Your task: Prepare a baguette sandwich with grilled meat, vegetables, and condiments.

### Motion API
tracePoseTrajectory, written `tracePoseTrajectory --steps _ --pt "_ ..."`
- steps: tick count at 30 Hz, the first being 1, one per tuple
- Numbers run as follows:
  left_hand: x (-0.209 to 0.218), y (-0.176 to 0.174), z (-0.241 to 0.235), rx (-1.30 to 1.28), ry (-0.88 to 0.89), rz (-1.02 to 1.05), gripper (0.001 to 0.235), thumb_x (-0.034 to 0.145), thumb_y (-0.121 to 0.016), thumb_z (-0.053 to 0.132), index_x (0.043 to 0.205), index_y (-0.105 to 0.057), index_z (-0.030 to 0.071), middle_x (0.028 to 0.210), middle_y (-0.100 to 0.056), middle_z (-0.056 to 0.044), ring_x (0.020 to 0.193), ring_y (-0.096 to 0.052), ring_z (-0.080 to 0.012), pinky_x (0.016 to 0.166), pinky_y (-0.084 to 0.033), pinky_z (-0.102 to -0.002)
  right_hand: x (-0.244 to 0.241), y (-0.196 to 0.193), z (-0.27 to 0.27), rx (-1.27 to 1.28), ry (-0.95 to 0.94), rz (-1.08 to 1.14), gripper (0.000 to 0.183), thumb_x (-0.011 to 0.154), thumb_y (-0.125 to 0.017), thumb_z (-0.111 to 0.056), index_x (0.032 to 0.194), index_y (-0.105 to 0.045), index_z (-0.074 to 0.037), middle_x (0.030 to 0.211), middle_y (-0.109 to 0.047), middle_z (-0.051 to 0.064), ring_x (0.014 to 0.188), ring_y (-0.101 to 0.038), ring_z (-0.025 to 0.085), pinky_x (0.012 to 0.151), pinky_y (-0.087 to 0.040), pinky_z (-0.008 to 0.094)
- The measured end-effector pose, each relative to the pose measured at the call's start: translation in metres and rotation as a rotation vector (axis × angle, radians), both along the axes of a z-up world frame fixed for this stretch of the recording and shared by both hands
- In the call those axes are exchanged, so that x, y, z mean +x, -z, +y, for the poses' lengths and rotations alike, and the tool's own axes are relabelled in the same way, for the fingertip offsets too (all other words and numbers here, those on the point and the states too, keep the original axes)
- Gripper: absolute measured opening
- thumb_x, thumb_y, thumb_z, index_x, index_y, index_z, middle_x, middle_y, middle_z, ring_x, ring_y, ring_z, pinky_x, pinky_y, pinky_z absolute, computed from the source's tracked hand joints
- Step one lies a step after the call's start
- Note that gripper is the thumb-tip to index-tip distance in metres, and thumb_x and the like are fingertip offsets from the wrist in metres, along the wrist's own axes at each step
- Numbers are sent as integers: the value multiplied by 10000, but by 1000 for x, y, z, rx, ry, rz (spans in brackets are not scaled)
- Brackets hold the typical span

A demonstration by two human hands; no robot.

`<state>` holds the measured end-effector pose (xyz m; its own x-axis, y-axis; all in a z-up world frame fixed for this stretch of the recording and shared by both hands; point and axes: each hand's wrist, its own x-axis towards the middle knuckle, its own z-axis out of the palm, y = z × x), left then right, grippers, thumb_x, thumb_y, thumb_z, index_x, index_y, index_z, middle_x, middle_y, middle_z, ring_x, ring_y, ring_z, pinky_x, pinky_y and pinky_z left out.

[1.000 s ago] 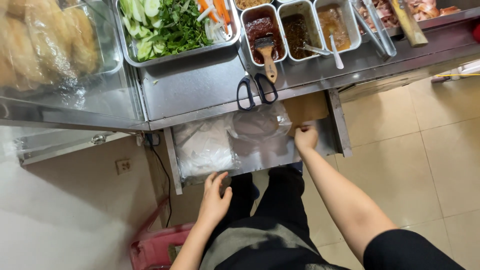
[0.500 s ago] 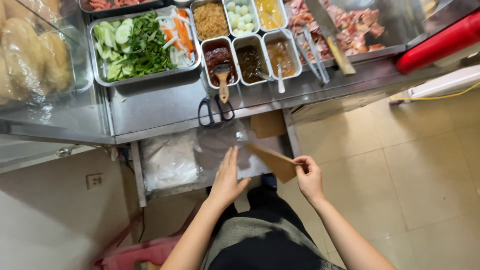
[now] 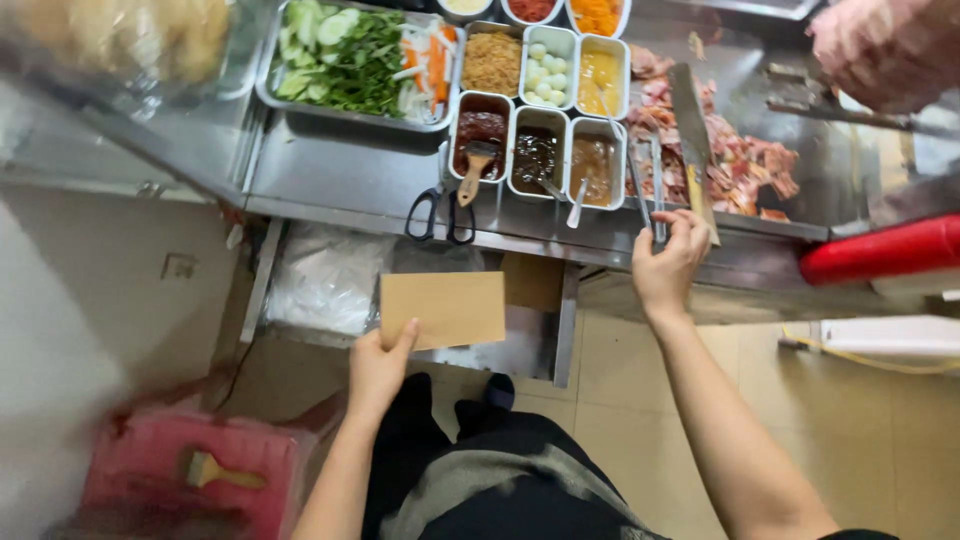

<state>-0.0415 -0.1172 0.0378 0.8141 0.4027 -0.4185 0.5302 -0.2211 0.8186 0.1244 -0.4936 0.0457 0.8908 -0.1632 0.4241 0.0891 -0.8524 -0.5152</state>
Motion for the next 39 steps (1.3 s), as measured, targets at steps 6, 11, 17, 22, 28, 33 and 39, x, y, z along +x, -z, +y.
tracePoseTrajectory --steps 6,11,17,22,28,33,39 --pt "-131 35 29 76 -542 -77 408 958 -678 355 1063 -734 -36 931 -781 -105 835 -694 -117 756 -518 -310 85 68 -47 -364 -125 101 475 856 -762 -237 1184 -606 69 1347 -430 308 1262 -370 475 1071 -337 542" --pt "-226 53 46 84 -791 -40 355 963 -716 288 1079 -739 -47 967 -769 -107 848 -650 -108 766 -502 -303 70 88 -48 -308 -7 180 284 943 -590 -132 1140 -555 68 1337 -498 295 1285 -469 465 1113 -383 546" --pt "-284 79 54 69 -896 -81 355 912 -778 291 1048 -759 -37 930 -766 -95 818 -648 -112 738 -509 -311 9 112 -45 -58 47 215 331 990 -551 -149 1198 -470 95 1238 -493 318 1205 -492 474 1063 -387 570" --pt "-336 71 73 284 -865 30 415 800 -849 348 962 -749 -21 838 -763 -156 745 -716 -210 701 -539 -373 -48 127 7 -9 -104 -139 302 1006 -531 -51 1200 -404 143 1250 -440 295 1256 -447 432 1120 -340 545" --pt "-466 73 109 464 -755 19 343 878 -730 328 1029 -697 22 943 -753 -192 886 -725 -379 761 -551 -454 -197 126 156 109 -476 6 438 1018 -523 27 1337 -264 177 1332 -350 339 1309 -407 403 1163 -316 531" --pt "-565 137 122 660 -438 302 278 1007 -535 295 1127 -620 58 1461 -568 -192 1271 -550 -425 1002 -476 -527 -317 104 270 506 -743 343 492 1017 -554 24 1372 -214 38 1177 -488 182 1085 -521 223 989 -430 392" --pt "-596 137 128 582 -318 487 280 999 -509 266 1183 -641 101 1638 -325 -170 1480 -353 -400 1129 -365 -548 -386 79 335 469 -935 659 499 969 -598 -79 1375 -322 11 1087 -562 117 833 -530 187 717 -456 363"
